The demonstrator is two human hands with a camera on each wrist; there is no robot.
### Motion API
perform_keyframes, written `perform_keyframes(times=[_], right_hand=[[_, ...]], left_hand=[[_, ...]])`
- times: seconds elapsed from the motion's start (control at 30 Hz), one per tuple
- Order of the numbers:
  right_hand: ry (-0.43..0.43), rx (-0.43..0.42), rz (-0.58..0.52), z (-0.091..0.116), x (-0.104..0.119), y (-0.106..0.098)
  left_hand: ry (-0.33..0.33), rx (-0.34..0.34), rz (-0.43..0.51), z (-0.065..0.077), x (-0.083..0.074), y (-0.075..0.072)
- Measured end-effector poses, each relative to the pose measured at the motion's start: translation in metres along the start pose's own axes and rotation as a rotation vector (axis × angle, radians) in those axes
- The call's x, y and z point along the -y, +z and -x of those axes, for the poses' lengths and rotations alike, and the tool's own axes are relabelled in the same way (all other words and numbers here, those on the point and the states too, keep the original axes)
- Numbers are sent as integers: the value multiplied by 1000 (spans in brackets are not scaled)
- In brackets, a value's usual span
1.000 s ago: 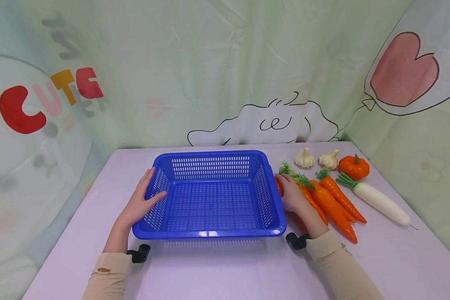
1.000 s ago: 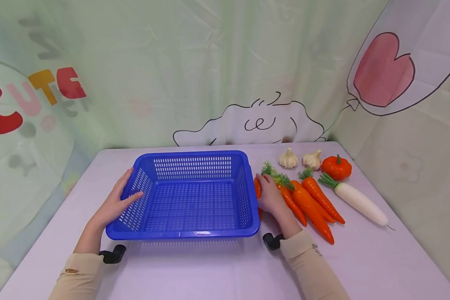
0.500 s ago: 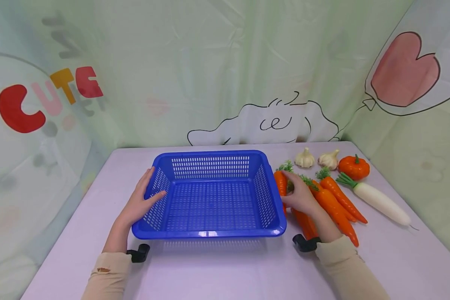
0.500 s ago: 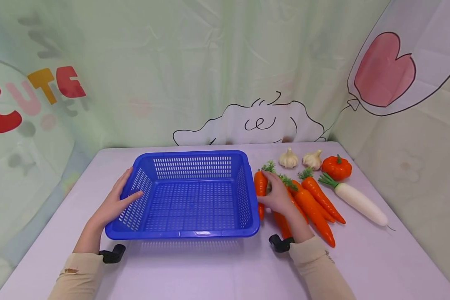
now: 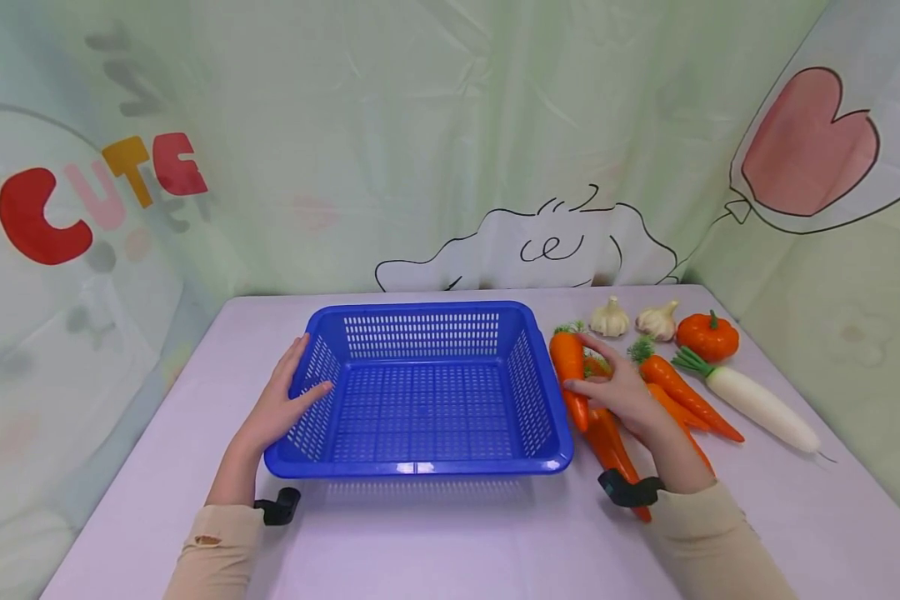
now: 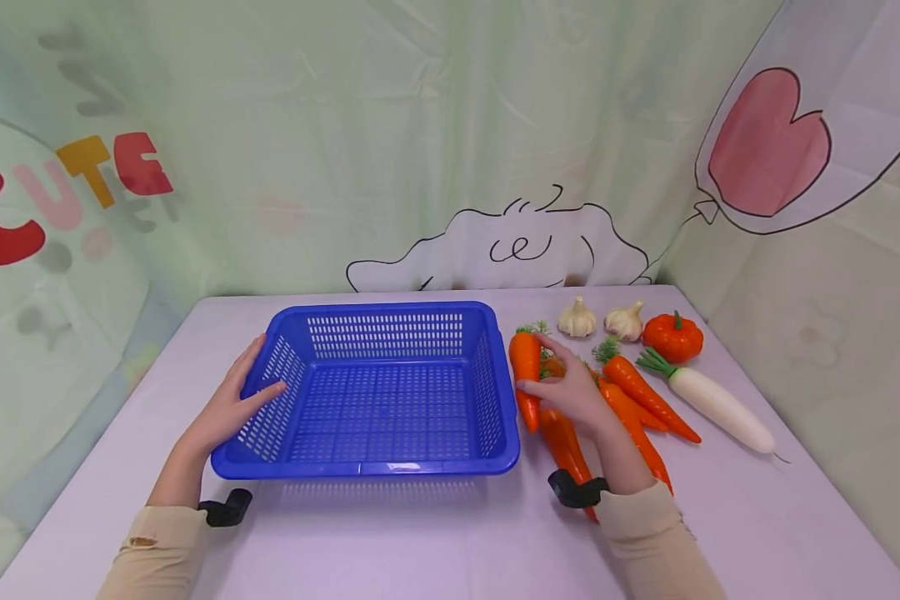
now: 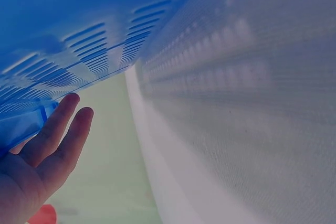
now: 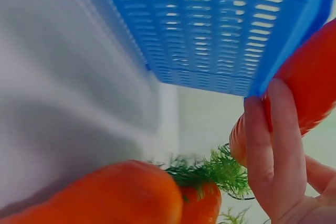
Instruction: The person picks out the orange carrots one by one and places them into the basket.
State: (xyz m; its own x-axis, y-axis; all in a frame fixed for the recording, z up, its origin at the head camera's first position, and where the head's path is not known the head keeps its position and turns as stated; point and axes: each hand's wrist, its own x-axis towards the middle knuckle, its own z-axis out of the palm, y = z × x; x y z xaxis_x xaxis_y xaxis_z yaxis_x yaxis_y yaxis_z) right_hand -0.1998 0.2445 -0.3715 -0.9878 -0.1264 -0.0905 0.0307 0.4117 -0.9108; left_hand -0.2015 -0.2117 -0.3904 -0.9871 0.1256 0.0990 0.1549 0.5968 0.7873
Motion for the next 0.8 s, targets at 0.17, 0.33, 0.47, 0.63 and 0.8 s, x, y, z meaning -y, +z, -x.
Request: perform_keyframes(times=[0.17, 0.33, 0.47, 0.63, 0.8], right_hand=[[-36, -1, -19, 5, 8, -5], [-41, -11, -8, 9, 16, -6], [-22, -26, 7, 12, 21, -6], [-15, -41, 25, 15, 24, -6], [-48, -34, 17, 17, 28, -7]], left_hand=[[0, -6, 0, 0, 0, 0], [-2, -3, 3, 1, 1, 1], [-5, 0, 8, 1, 1, 2], [-6, -6, 2, 0, 1, 2], [-11, -6, 4, 0, 0, 1]])
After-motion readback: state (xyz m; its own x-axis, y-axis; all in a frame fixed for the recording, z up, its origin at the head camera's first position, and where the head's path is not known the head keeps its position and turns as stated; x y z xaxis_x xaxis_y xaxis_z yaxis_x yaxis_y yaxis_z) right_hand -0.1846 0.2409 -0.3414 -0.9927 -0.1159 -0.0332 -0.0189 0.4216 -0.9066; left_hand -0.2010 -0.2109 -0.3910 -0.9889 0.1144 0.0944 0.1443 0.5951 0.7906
